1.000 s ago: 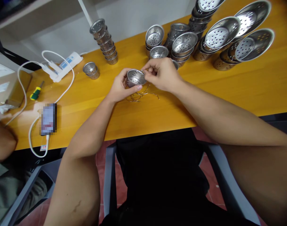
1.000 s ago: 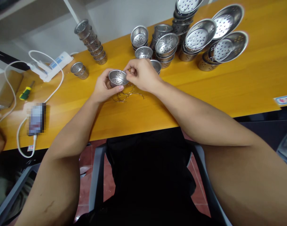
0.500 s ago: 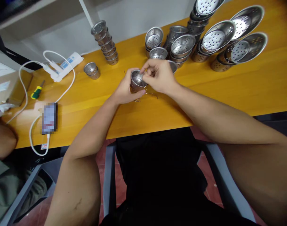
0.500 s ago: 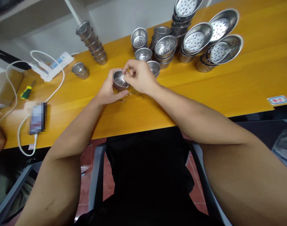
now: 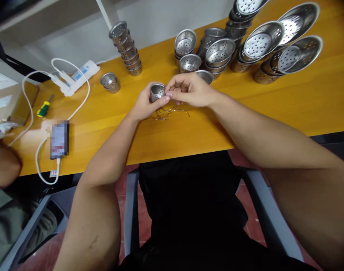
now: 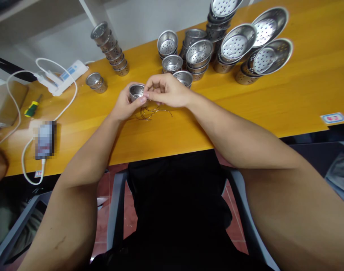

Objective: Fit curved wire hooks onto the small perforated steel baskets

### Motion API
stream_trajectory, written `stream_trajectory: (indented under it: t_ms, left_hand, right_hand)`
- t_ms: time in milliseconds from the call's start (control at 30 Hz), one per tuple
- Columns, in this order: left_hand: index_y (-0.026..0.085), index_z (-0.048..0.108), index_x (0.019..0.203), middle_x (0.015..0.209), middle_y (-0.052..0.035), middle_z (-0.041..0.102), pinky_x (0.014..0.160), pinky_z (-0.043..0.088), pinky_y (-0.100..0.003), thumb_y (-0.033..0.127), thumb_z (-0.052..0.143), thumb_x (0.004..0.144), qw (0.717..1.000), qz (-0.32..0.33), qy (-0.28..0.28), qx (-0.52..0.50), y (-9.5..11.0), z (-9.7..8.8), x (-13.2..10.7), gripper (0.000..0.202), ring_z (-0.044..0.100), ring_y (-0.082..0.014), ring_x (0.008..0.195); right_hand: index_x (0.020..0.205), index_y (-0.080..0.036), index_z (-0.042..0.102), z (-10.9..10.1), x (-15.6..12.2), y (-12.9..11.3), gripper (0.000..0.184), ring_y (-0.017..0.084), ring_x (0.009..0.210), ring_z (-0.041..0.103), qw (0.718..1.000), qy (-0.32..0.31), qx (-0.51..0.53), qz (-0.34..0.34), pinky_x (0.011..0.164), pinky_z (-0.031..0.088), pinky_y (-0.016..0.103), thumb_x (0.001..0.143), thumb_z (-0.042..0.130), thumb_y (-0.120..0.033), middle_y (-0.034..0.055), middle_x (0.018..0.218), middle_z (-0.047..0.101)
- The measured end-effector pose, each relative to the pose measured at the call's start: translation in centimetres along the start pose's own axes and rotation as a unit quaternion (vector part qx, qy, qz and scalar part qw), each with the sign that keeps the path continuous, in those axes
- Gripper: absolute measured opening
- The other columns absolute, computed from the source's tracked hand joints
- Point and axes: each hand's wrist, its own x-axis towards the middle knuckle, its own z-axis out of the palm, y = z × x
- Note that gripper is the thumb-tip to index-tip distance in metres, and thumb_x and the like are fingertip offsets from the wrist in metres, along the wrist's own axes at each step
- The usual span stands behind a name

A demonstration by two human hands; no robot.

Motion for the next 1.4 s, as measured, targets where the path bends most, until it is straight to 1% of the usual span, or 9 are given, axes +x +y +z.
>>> stream_trajectory:
  t_ms: [67, 233, 400, 600, 833, 933, 1167, 1267, 1400]
  left_hand:
    - [0.029, 0.077, 0.157, 0.135, -0.0089, 0.084, 0.124, 0.073, -0.057, 0.102, 0.088, 0.106, 1.000, -0.001, -0.007, -0.011, -0.3, -0.2, 0.0, 0.090, 0.089, -0.0304, 0.122]
    - [0.032, 0.069, 0.165, 0.146, -0.0097, 0.082, 0.121, 0.074, -0.057, 0.105, 0.104, 0.088, 0.999, 0.041, -0.007, -0.005, -1.0, 0.0, 0.1, 0.111, 0.088, -0.0344, 0.131]
    - [0.031, 0.066, 0.168, 0.148, -0.0117, 0.081, 0.124, 0.072, -0.059, 0.103, 0.100, 0.094, 0.999, 0.042, -0.001, 0.014, -1.2, 0.0, 0.1, 0.109, 0.087, -0.0348, 0.133]
    - [0.032, 0.069, 0.164, 0.146, -0.0103, 0.083, 0.128, 0.070, -0.058, 0.101, 0.102, 0.094, 0.999, 0.041, 0.014, 0.018, -1.0, 0.1, 0.1, 0.104, 0.087, -0.0346, 0.134]
    - [0.029, 0.072, 0.158, 0.145, -0.0124, 0.085, 0.118, 0.074, -0.055, 0.096, 0.106, 0.092, 1.000, 0.017, 0.018, 0.002, -0.8, 0.0, 0.2, 0.099, 0.087, -0.0341, 0.130]
    - [0.028, 0.072, 0.157, 0.145, -0.0129, 0.085, 0.119, 0.073, -0.055, 0.094, 0.107, 0.091, 1.000, 0.002, 0.022, 0.007, -0.6, -0.1, 0.2, 0.100, 0.087, -0.0343, 0.131]
    - [0.028, 0.071, 0.156, 0.144, -0.0140, 0.084, 0.119, 0.074, -0.057, 0.095, 0.105, 0.093, 1.000, -0.009, 0.020, 0.022, 0.1, -0.1, 0.3, 0.098, 0.086, -0.0340, 0.129]
    - [0.028, 0.072, 0.155, 0.143, -0.0134, 0.084, 0.119, 0.074, -0.057, 0.098, 0.105, 0.091, 0.999, -0.010, 0.023, 0.026, 0.1, -0.2, 0.3, 0.101, 0.087, -0.0338, 0.128]
    - [0.028, 0.072, 0.159, 0.143, -0.0122, 0.084, 0.127, 0.073, -0.060, 0.103, 0.103, 0.090, 0.999, 0.002, 0.030, 0.039, -0.2, 0.0, 0.2, 0.107, 0.088, -0.0355, 0.133]
  right_hand:
    - [0.110, -0.030, 0.084, 0.0, 0.0, -0.2, 0.068, 0.020, 0.064, 0.066, 1.000, -0.012, 0.021, -0.002, 0.061, 0.061, 0.036, 0.096, 0.112, -0.090, -0.0008, 0.083, 0.077]
    - [0.106, -0.032, 0.078, 0.3, 0.1, -0.1, 0.072, 0.021, 0.068, 0.067, 0.999, 0.006, 0.035, 0.018, 0.064, 0.063, 0.037, 0.094, 0.111, -0.095, -0.0028, 0.079, 0.075]
    - [0.105, -0.030, 0.076, 0.6, 0.2, -0.1, 0.076, 0.019, 0.067, 0.065, 0.999, 0.003, 0.050, 0.015, 0.063, 0.062, 0.036, 0.092, 0.113, -0.096, -0.0041, 0.074, 0.072]
    - [0.103, -0.030, 0.076, 1.0, 0.4, -0.5, 0.077, 0.020, 0.065, 0.065, 0.998, 0.019, 0.053, 0.029, 0.061, 0.062, 0.037, 0.089, 0.114, -0.095, -0.0028, 0.076, 0.074]
    - [0.106, -0.030, 0.073, 1.2, 0.3, -0.2, 0.077, 0.019, 0.070, 0.067, 0.997, 0.027, 0.057, 0.036, 0.064, 0.063, 0.035, 0.091, 0.114, -0.094, -0.0029, 0.078, 0.073]
    - [0.108, -0.031, 0.072, 1.3, 0.3, -0.1, 0.079, 0.019, 0.069, 0.064, 0.997, 0.024, 0.058, 0.039, 0.064, 0.062, 0.035, 0.091, 0.114, -0.095, -0.0035, 0.078, 0.073]
    - [0.101, -0.031, 0.074, 1.6, 0.5, 0.0, 0.079, 0.020, 0.061, 0.062, 0.998, 0.035, 0.043, 0.005, 0.055, 0.056, 0.037, 0.087, 0.114, -0.098, -0.0029, 0.073, 0.070]
    - [0.101, -0.032, 0.075, 1.6, 0.4, -0.1, 0.079, 0.022, 0.063, 0.065, 0.999, 0.036, 0.024, 0.009, 0.058, 0.061, 0.038, 0.088, 0.111, -0.101, -0.0023, 0.074, 0.072]
    - [0.104, -0.033, 0.078, 1.3, 0.3, 0.4, 0.080, 0.024, 0.068, 0.069, 0.999, 0.029, 0.014, 0.015, 0.062, 0.068, 0.041, 0.087, 0.109, -0.104, -0.0016, 0.077, 0.074]
